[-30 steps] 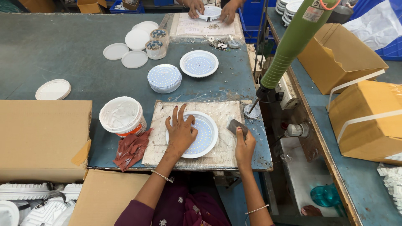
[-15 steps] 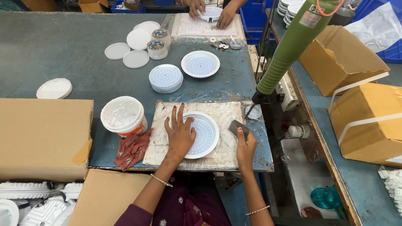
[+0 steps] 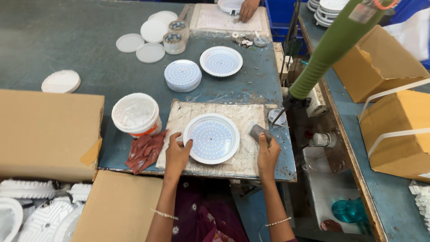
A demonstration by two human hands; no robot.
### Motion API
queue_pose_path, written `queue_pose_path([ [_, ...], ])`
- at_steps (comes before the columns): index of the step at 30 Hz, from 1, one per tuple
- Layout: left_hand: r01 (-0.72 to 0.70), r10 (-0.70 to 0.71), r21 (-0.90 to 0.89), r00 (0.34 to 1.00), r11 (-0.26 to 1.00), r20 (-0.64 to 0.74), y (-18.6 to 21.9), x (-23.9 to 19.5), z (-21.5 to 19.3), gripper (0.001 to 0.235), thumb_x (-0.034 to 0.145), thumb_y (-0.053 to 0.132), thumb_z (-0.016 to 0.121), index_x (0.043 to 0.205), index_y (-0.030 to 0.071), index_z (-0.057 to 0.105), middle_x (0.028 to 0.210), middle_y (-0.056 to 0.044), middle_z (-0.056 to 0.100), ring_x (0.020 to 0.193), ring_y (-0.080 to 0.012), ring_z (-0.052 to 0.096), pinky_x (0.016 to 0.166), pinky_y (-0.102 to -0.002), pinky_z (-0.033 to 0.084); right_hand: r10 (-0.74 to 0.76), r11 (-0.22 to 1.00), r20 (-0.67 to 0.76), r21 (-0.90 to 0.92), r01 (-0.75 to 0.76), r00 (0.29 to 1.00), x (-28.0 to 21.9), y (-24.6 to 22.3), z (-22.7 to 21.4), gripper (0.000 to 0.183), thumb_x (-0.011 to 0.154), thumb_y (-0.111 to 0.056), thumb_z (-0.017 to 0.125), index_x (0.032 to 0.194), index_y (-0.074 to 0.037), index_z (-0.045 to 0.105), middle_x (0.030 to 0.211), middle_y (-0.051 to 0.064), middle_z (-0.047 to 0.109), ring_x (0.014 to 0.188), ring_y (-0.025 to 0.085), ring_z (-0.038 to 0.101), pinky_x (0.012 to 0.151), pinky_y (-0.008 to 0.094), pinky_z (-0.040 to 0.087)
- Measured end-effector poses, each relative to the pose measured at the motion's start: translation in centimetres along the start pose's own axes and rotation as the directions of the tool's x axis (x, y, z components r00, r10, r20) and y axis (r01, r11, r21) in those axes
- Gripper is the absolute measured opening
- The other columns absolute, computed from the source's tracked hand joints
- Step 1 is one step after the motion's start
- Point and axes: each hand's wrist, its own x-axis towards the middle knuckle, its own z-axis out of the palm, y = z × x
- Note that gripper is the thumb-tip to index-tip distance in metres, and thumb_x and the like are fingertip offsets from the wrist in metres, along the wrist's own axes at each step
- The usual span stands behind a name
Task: The person repeatedly picks up white circular LED light housings from a cardboard box, rubs the inner surface with a small abrasive block, and places the finished units into a stack on the table. The person handles the items one at a time in a repetitive cycle.
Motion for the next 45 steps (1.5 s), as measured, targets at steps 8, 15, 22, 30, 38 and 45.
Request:
queue_pose_path([
  [8, -0.135, 0.218, -0.406, 0.962, 0.904, 0.166, -2.7, 2.0, 2.5, 0.055, 0.083, 0.012, 0.073, 0.134, -0.004, 0.056, 0.108, -0.016, 0.074, 0.095, -0.0192, 0.072, 0.082, -0.029, 0.056, -0.08, 0.997, -0.012, 0.01, 0.081, 0.997, 0.1, 0.2, 0.0, 0.031, 0.103, -0.021, 0.06, 0.11, 0.008, 0.069, 0.099, 0.011, 0.074, 0.091, 0.015, 0.064, 0.085, 0.03, 0.051],
  [15, -0.241, 0.338, -0.427, 0.926, 0.871, 0.168, -0.9, -0.6, 0.0, 0.053, 0.084, 0.007, 0.069, 0.134, 0.001, 0.053, 0.105, -0.013, 0.073, 0.094, -0.0167, 0.071, 0.08, -0.03, 0.056, -0.087, 0.994, -0.001, -0.066, 0.086, 0.996, -0.3, -0.1, 0.0, 0.03, 0.103, -0.019, 0.062, 0.108, 0.009, 0.07, 0.096, 0.011, 0.074, 0.088, 0.016, 0.064, 0.083, 0.031, 0.051],
  [22, -0.32, 0.383, -0.303, 0.907, 0.897, 0.174, -0.2, -2.3, -0.4, 0.042, 0.086, 0.011, 0.07, 0.126, 0.002, 0.061, 0.1, -0.013, 0.075, 0.09, -0.0177, 0.071, 0.079, -0.031, 0.056, -0.129, 0.973, -0.005, 0.194, 0.127, 0.992, -1.0, -2.3, 0.3, 0.028, 0.102, -0.019, 0.065, 0.112, 0.007, 0.069, 0.099, 0.009, 0.074, 0.088, 0.014, 0.07, 0.082, 0.029, 0.054],
  [30, -0.322, 0.337, -0.102, 0.917, 0.941, 0.215, -0.4, -1.8, 0.2, 0.046, 0.078, 0.021, 0.072, 0.122, 0.008, 0.069, 0.097, -0.017, 0.077, 0.089, -0.0286, 0.076, 0.082, -0.036, 0.056, -0.17, 0.984, 0.333, 0.009, 0.177, 0.927, 1.7, -1.5, 1.9, 0.027, 0.1, -0.021, 0.075, 0.109, 0.004, 0.073, 0.096, 0.006, 0.074, 0.086, 0.011, 0.066, 0.081, 0.026, 0.053],
  [38, -0.314, 0.319, -0.055, 0.927, 0.948, 0.196, -0.6, -1.1, 0.8, 0.045, 0.076, 0.023, 0.072, 0.118, 0.009, 0.073, 0.096, -0.017, 0.078, 0.088, -0.0306, 0.076, 0.081, -0.037, 0.057, -0.183, 0.964, 0.517, -0.072, 0.255, 0.836, 2.9, -1.4, 1.4, 0.026, 0.1, -0.021, 0.076, 0.109, 0.004, 0.073, 0.097, 0.004, 0.075, 0.088, 0.01, 0.066, 0.082, 0.026, 0.052],
  [45, -0.296, 0.298, -0.041, 0.932, 0.954, 0.208, -0.4, -1.0, 0.8, 0.043, 0.076, 0.024, 0.071, 0.117, 0.009, 0.074, 0.095, -0.016, 0.078, 0.087, -0.0305, 0.076, 0.081, -0.037, 0.057, -0.156, 0.963, 0.536, -0.103, 0.247, 0.83, 2.7, -2.0, 1.7, 0.024, 0.102, -0.019, 0.075, 0.109, 0.004, 0.073, 0.095, 0.005, 0.075, 0.086, 0.01, 0.065, 0.081, 0.026, 0.053],
])
